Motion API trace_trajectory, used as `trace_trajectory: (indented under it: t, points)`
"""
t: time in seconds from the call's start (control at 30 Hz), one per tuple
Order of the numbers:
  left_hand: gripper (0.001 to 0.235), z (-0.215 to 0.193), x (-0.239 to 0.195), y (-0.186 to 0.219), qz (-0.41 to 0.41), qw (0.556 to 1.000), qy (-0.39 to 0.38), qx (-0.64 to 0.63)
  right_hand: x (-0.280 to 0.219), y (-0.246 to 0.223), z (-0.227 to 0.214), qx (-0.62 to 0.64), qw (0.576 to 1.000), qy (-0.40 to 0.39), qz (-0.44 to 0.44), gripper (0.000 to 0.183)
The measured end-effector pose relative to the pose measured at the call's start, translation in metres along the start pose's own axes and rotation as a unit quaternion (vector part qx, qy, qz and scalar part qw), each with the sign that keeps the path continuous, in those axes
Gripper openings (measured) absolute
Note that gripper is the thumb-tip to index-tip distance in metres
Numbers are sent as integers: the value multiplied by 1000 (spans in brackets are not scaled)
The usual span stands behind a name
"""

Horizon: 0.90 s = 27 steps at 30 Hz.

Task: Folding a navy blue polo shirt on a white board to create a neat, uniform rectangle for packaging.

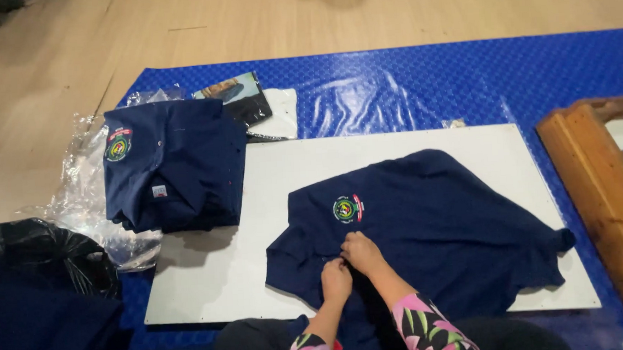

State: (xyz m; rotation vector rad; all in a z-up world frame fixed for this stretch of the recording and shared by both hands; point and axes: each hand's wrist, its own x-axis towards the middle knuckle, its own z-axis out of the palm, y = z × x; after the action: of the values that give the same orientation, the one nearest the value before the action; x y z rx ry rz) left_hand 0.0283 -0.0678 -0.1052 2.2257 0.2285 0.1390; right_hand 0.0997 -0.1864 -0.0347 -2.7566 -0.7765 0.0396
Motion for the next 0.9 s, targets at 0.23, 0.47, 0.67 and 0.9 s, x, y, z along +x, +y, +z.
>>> trace_trajectory:
  t: [0.23,0.47,0.67,0.9]
  points:
    - [36,-55,0,91,-237,968,-79,12,-1,0,-2,25,997,76,-3,13]
    - [31,-40,10,83,-223,966,-70,114,-1,11,-11,112,993,-24,-3,15]
    - [29,-31,8,71,-191,973,-48,119,1,14,1,67,997,-33,-28,14]
    - [34,-51,17,90,-264,959,-88,61,-1,14,-13,59,995,-72,-23,17]
